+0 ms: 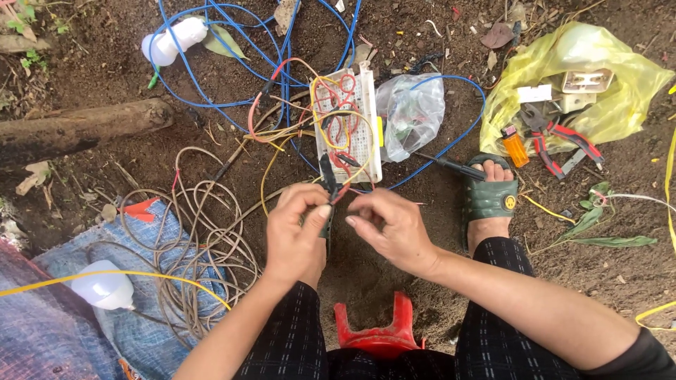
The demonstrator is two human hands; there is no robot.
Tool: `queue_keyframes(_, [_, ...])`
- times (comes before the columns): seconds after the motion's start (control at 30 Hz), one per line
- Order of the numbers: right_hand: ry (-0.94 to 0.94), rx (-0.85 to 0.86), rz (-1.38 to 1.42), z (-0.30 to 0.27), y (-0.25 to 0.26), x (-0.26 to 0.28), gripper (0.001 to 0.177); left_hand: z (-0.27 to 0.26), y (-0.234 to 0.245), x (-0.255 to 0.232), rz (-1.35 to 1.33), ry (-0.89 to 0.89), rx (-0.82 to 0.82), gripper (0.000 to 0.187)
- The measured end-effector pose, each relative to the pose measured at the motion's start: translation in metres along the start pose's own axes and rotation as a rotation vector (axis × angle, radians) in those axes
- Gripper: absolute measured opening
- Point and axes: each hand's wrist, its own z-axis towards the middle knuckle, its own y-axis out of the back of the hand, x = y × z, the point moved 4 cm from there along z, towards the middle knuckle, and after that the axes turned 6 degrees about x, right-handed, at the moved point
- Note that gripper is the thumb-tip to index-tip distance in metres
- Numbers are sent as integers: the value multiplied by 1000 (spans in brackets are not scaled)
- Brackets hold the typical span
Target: The person sits on a small red stool outdoors and works on a breadboard circuit. They strip wire ends, twist them together, and use a lighter to heat-shrink the insulation. They also wrap electrical tape around wire connections and adjust components on the board.
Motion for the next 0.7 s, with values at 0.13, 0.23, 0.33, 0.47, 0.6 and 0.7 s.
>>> queue_keyframes(0.13, [-191,67,170,2,-8,2,15,-2,0,21,-160,94,1,13])
queue_keyframes(0.23, [-298,91,220,10,-12,12,14,-3,-1,24,-209,109,14,14])
queue_keyframes(0.33, [-348,115,114,13,-18,11,17,-2,-6,22,-223,108,31,15])
queue_keyframes(0.47, [-455,194,16,15,-20,5,22,-2,-14,20,-254,122,55,14])
queue_keyframes(0.6, [-510,156,58,10,-26,-5,26,-1,-20,6,-222,91,31,15])
queue_keyframes(0.7, [-525,140,48,12,-27,-14,27,2,-19,-13,-85,11,1,13])
